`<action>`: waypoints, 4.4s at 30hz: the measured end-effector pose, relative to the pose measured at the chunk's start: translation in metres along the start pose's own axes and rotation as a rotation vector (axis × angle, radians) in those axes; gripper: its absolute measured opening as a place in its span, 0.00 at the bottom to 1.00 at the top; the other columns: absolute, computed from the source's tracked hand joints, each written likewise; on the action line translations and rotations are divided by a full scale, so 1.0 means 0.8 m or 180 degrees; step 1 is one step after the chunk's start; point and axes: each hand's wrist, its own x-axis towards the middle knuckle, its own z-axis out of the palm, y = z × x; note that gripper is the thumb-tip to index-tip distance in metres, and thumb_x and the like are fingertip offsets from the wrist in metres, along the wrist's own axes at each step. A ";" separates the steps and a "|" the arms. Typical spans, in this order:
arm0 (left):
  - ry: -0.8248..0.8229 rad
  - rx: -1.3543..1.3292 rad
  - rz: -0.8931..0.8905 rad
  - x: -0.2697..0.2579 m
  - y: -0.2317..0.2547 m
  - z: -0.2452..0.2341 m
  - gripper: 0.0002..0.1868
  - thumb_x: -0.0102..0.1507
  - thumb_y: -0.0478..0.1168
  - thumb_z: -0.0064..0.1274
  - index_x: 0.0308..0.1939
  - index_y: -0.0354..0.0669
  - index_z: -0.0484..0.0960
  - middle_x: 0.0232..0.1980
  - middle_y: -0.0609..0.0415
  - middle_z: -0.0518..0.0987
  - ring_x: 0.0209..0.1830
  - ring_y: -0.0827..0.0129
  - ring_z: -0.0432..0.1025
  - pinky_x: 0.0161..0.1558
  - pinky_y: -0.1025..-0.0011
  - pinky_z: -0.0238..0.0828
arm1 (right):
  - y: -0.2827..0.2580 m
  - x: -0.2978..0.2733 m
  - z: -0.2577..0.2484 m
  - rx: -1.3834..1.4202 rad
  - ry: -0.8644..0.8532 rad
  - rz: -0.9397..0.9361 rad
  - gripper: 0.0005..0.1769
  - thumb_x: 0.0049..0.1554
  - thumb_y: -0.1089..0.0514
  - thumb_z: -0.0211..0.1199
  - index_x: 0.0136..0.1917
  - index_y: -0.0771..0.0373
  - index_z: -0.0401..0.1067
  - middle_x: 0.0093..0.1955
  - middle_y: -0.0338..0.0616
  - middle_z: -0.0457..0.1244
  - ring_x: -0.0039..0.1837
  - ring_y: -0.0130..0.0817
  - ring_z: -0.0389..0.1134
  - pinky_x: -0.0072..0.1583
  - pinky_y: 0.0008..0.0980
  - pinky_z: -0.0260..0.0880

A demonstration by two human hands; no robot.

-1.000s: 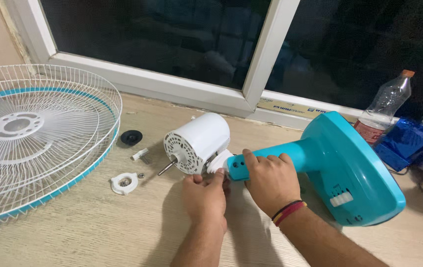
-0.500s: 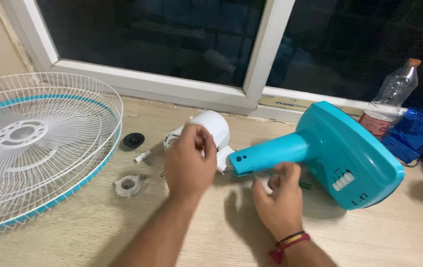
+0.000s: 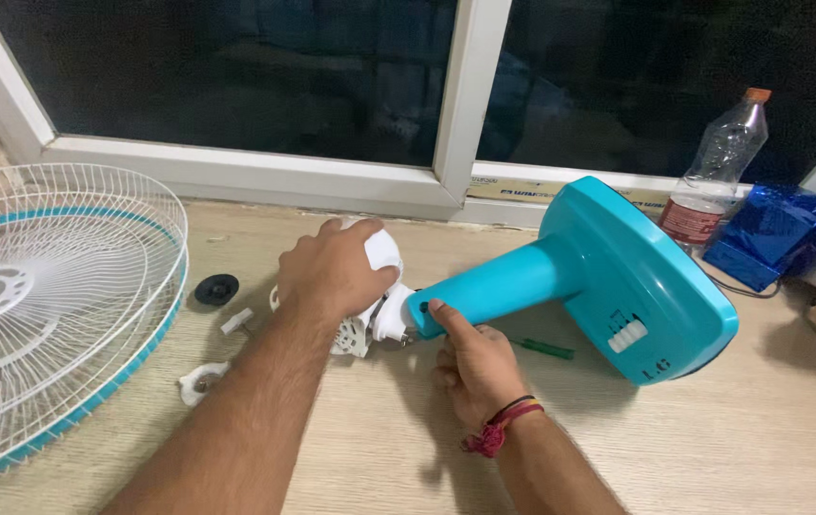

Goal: The person assembles an electric fan by attaching the motor housing to the fan stand, securing it with a screw, and tightening the motor shaft nut. The person uses a screwdriver and hands to complete the assembly.

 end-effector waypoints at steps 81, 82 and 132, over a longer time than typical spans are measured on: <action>-0.1004 0.0436 0.0847 -0.049 0.032 -0.016 0.38 0.50 0.39 0.74 0.61 0.42 0.71 0.48 0.54 0.83 0.60 0.62 0.74 0.79 0.33 0.17 | 0.017 0.021 -0.035 -0.0028 -0.0868 -0.0232 0.16 0.59 0.50 0.66 0.34 0.55 0.66 0.28 0.30 0.49 0.32 0.25 0.45 0.36 0.32 0.50; -0.0973 0.0444 0.0869 -0.049 0.032 -0.016 0.38 0.50 0.39 0.74 0.61 0.42 0.71 0.48 0.54 0.83 0.61 0.62 0.74 0.79 0.32 0.17 | 0.017 0.020 -0.035 -0.0049 -0.0887 -0.0240 0.16 0.59 0.50 0.66 0.34 0.55 0.65 0.28 0.30 0.49 0.32 0.25 0.45 0.36 0.32 0.50; -0.0786 0.0425 0.0871 -0.045 0.034 -0.005 0.22 0.51 0.34 0.69 0.48 0.45 0.82 0.46 0.53 0.84 0.56 0.58 0.77 0.80 0.34 0.19 | -0.076 -0.043 0.042 -0.4350 -0.0165 -0.2137 0.11 0.55 0.69 0.55 0.43 0.67 0.80 0.36 0.50 0.73 0.37 0.38 0.76 0.44 0.35 0.77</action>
